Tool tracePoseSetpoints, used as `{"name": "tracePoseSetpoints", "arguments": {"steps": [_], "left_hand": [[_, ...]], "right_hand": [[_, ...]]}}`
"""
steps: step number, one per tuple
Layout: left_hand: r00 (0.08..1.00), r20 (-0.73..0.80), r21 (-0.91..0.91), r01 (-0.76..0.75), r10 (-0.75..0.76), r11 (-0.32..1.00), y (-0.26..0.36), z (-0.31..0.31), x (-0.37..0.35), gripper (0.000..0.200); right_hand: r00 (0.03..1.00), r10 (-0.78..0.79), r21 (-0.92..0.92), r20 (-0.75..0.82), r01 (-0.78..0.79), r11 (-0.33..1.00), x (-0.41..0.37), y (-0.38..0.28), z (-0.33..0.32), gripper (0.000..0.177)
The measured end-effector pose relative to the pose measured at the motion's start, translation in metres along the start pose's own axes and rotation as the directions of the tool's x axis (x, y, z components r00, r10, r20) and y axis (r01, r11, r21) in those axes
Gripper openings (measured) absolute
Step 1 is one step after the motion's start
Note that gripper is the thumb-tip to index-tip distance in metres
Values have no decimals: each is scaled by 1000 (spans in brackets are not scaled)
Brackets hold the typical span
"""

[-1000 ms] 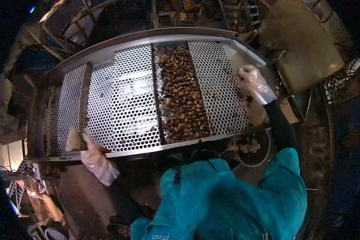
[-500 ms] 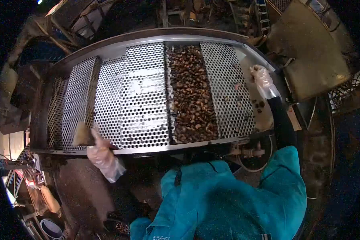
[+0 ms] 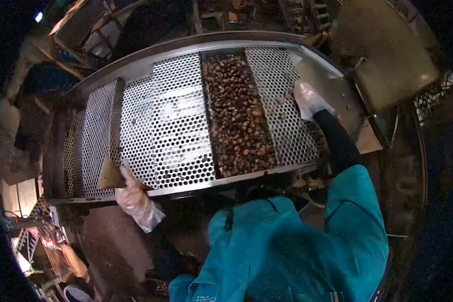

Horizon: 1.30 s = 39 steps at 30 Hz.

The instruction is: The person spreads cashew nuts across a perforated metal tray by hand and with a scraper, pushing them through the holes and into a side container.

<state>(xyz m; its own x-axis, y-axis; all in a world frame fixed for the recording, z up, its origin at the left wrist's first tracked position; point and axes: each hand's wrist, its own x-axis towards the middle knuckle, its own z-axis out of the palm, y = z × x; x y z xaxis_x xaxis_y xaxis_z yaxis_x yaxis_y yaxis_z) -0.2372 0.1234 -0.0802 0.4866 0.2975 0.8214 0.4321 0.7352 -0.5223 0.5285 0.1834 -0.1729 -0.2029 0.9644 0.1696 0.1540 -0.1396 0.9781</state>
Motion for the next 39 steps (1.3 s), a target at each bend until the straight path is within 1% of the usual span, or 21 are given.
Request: {"name": "tracePoseSetpoints", "arguments": {"steps": [1,2,3,6,8,10,11,12,13,15,18,19,21,24,25,31,33,34,35,37,39], "left_hand": [[993,-74,241,-68,89,968,-2,12,-8,69],[968,-170,500,-76,184,863,-7,26,-19,66],[909,-113,783,-168,402,599,-23,50,-45,61],[916,251,227,-371,314,900,-12,-8,-30,60],[967,199,47,-173,160,984,2,10,-62,66],[915,82,798,-298,395,523,-16,23,-58,63],[958,92,428,-284,271,858,-13,19,-51,63],[973,190,-226,-85,129,970,-12,18,-46,63],[950,305,-555,127,59,822,-16,16,-39,63],[898,438,-715,326,33,618,-26,21,-28,62],[810,585,-744,515,43,425,-32,22,-12,62],[778,626,-735,567,52,371,-34,23,-6,62],[720,688,-713,650,88,262,-32,37,4,61],[662,736,-677,718,144,161,-31,49,21,61],[650,743,-669,729,159,145,-30,46,27,61],[590,783,-614,784,195,93,-32,48,38,60],[577,792,-600,796,197,79,-33,46,43,60],[568,801,-589,804,189,78,-33,44,46,60],[561,807,-580,811,184,76,-33,40,48,59],[553,811,-573,817,194,65,-32,36,55,59],[539,820,-558,828,194,56,-34,36,57,59]], "right_hand": [[1000,22,-220,-12,-24,975,-1,-17,13,49],[1000,-7,695,-4,8,719,-6,-5,34,48],[999,-23,982,-23,19,-188,-10,6,47,48],[985,169,472,-19,158,-867,-51,65,35,42],[868,113,521,483,-181,-834,-98,160,-27,39],[482,68,383,874,-594,-707,-131,249,-96,38],[321,72,284,944,-687,-669,-148,280,-118,38],[405,200,414,892,-554,-722,-202,250,-56,41],[255,241,349,936,-608,-713,-225,252,-69,36],[263,434,452,862,-786,-422,-297,237,-75,32],[217,404,425,889,-722,-546,-380,201,-86,37],[174,342,280,923,-915,-291,-414,181,-74,36],[41,358,255,933,-775,-578,-424,143,-121,35],[-25,113,35,993,-868,-496,-444,108,-140,40],[11,76,42,997,-907,-420,-439,109,-147,39],[149,169,225,974,-677,-701,-492,0,-110,21],[68,99,119,993,-489,-864,-472,2,-133,18],[146,132,174,981,-330,-928,-485,-11,-118,19],[112,141,180,984,-677,-714,-499,-23,-105,19],[-145,237,118,961,-558,-822,-458,-2,-138,20],[108,169,192,980,-260,-946,-528,-51,-120,16]]}}
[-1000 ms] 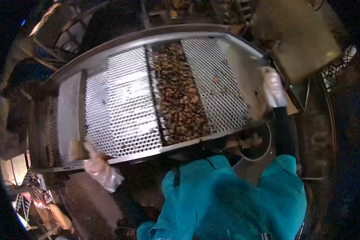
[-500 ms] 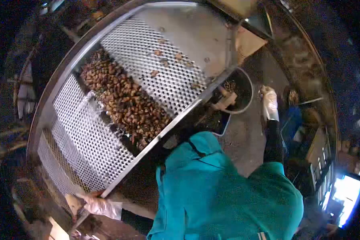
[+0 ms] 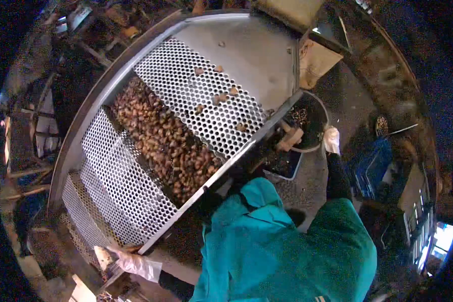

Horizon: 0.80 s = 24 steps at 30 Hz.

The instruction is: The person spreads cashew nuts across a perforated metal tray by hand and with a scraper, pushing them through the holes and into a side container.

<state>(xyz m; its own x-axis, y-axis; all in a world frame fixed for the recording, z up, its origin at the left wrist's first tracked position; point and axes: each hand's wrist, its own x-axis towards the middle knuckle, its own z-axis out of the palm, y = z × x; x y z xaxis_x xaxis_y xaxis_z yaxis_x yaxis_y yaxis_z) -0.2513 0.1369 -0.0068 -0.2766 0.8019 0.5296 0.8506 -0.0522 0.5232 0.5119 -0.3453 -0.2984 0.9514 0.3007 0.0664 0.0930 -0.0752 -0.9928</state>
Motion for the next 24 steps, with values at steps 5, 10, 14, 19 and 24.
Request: {"name": "tracePoseSetpoints", "arguments": {"steps": [5,10,14,19,24], "left_hand": [[1000,21,-31,5,-5,1000,4,-3,8,58],[998,67,-51,-17,20,999,11,-3,13,58],[995,94,-93,-17,26,995,15,2,18,57],[993,119,-129,5,10,992,19,-2,18,57],[991,134,-126,46,-29,991,25,-5,11,57]], "right_hand": [[960,278,-828,41,-123,548,-66,27,51,33],[775,631,-40,-33,-632,774,-112,33,96,35],[850,495,168,178,-522,836,-132,66,95,29],[776,559,-127,291,-548,827,-129,63,74,24],[779,617,-9,113,-620,784,-108,51,63,24]]}}
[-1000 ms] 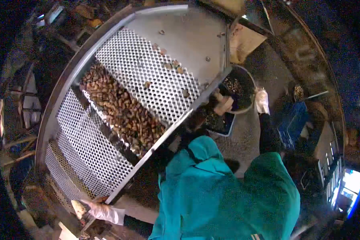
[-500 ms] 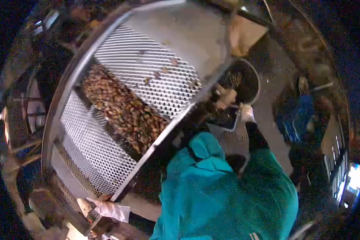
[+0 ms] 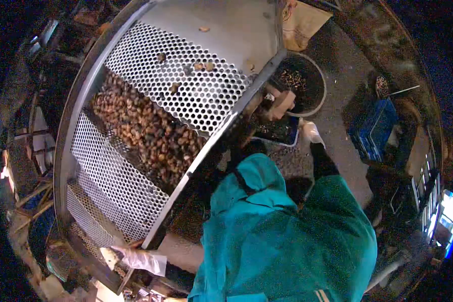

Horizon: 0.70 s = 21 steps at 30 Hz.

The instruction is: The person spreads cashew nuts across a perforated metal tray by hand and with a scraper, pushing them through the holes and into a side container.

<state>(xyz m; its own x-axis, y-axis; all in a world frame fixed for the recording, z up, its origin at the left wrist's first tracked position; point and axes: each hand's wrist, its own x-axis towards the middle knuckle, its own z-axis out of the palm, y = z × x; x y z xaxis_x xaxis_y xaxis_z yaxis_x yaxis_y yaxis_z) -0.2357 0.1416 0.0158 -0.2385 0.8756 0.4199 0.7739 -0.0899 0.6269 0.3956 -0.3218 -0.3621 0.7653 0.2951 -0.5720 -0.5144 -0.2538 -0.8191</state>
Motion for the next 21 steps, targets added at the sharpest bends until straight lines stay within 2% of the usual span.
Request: {"name": "tracePoseSetpoints", "arguments": {"steps": [2,3,4,5,7,9,10,13,14,15,16,17,18,19,21], "left_hand": [[1000,0,-4,11,-11,1000,2,0,-2,56],[1000,1,-9,15,-15,1000,1,-1,-3,56],[1000,0,-4,19,-19,1000,1,-3,-4,56],[1000,1,-6,20,-20,1000,-1,-5,-2,56],[999,4,-10,34,-34,999,-6,-8,-1,56],[999,1,-30,51,-51,998,-2,-2,-4,56],[997,-2,-34,74,-74,997,-1,0,-8,56],[990,-43,-58,129,-131,990,5,1,-20,56],[989,-47,-58,140,-143,988,3,-1,-18,56],[986,-50,-57,153,-156,987,1,-3,-17,56],[985,-45,-71,165,-168,984,-2,-5,-18,56],[981,-50,-61,183,-186,981,1,-5,-21,56],[979,-50,-69,196,-200,978,5,-2,-26,56],[975,-65,-65,210,-214,975,9,1,-30,55],[968,-77,-66,234,-239,970,9,3,-34,55]], "right_hand": [[971,-196,-118,139,213,970,37,37,-17,21],[944,-273,-603,187,330,726,38,45,-26,19],[911,-312,-900,269,353,257,33,53,-33,20],[883,-302,-916,360,274,-293,27,63,-37,25],[878,-418,-966,235,257,-3,17,70,-35,26],[959,-269,-930,85,173,325,-20,-19,-2,35],[669,-584,-872,460,462,-159,-2,-16,-26,42],[837,-544,-941,61,230,248,40,-112,-15,45],[673,-734,-875,95,408,261,31,-155,-6,54],[702,-711,-703,-43,484,520,-2,-232,39,55],[717,-674,-449,-179,550,704,-38,-312,86,58],[590,-780,-426,-209,663,615,-8,-336,109,43],[570,-815,-443,-104,707,551,4,-366,129,41],[576,-814,-494,78,732,470,22,-397,147,40],[553,-756,-510,350,789,342,56,-432,197,39]]}}
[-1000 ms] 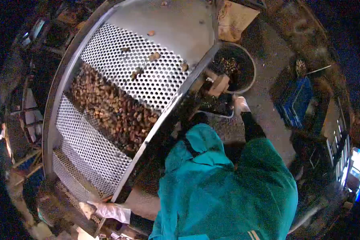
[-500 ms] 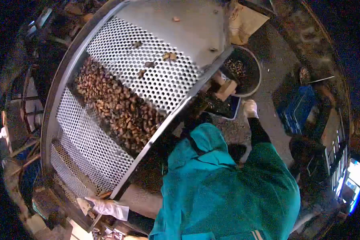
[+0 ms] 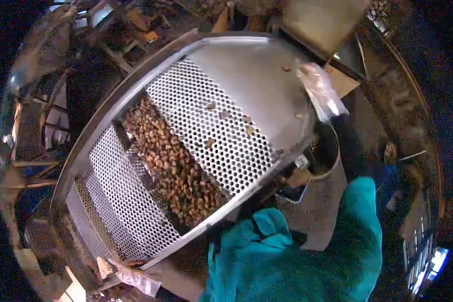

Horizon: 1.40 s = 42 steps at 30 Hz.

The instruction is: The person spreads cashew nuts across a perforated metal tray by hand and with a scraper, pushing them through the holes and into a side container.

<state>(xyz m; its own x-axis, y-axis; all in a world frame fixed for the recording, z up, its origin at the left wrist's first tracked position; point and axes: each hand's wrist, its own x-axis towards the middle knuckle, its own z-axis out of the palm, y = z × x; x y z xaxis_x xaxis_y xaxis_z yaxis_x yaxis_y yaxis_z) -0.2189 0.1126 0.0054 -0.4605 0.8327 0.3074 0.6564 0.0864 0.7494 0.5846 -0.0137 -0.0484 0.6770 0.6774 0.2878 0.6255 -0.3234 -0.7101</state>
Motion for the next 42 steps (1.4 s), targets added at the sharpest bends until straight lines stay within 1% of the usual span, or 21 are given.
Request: {"name": "tracePoseSetpoints", "arguments": {"steps": [4,8,9,11,12,13,14,15,18,19,20,23,26,28,30,34,36,37,38,40,42], "left_hand": [[999,-13,-18,53,-53,998,0,-7,1,55],[992,-20,-64,120,-122,991,13,-8,-18,55],[988,-16,-79,149,-150,986,13,-11,-19,55],[975,4,-122,222,-223,967,16,-16,-26,55],[960,11,-156,278,-280,948,25,-18,-39,55],[937,32,-208,347,-349,914,34,-17,-50,55],[903,55,-263,425,-426,866,43,-17,-62,55],[872,61,-289,481,-486,828,50,-19,-71,55],[934,11,-141,354,-356,925,28,-19,-92,43],[871,-57,13,489,-488,872,62,-6,-97,41],[898,-66,-159,420,-434,893,91,-1,-102,41],[893,-7,-531,378,-450,758,114,2,-111,46],[964,-178,-81,186,-198,979,103,6,-112,47],[964,-183,-153,168,-195,974,116,11,-115,59],[901,-47,-423,374,-432,825,129,7,-121,63],[938,-130,-33,319,-320,947,97,12,-121,61],[956,-146,148,274,-253,950,60,16,-119,61],[924,-72,-93,369,-376,925,86,9,-113,61],[894,-30,-262,424,-446,867,120,-3,-110,55],[952,-19,-375,278,-307,884,123,5,-118,57],[967,-61,6,249,-248,968,123,23,-133,53]], "right_hand": [[968,-247,67,46,244,967,74,31,87,29],[882,-370,-440,291,467,767,117,5,114,33],[861,-360,-603,360,509,614,115,-21,121,35],[804,-420,-904,422,334,-269,138,24,177,36],[785,-441,-892,435,443,-92,138,18,182,36],[775,-467,-773,425,580,259,130,6,182,36],[752,-498,-485,432,659,575,117,-12,182,36],[713,-540,-165,447,659,734,99,-29,181,36],[462,-738,500,492,543,674,41,-97,184,35],[361,-791,628,494,481,612,26,-119,191,36],[301,-816,674,494,460,578,15,-139,199,36],[316,-745,529,587,547,649,-9,-175,262,50],[409,-765,342,497,718,606,-35,-227,348,78],[416,-610,60,675,792,607,-39,-281,313,66],[398,-475,-86,785,830,551,-46,-324,271,55],[240,-470,76,849,825,560,-96,-329,259,43],[182,-492,244,852,693,678,-115,-326,228,39],[175,-493,337,852,537,773,-117,-317,212,37],[204,-555,529,806,171,831,-113,-277,217,36],[262,-634,668,728,-479,569,-101,-225,203,35],[394,-617,730,681,-308,610,-70,-197,168,34]]}}
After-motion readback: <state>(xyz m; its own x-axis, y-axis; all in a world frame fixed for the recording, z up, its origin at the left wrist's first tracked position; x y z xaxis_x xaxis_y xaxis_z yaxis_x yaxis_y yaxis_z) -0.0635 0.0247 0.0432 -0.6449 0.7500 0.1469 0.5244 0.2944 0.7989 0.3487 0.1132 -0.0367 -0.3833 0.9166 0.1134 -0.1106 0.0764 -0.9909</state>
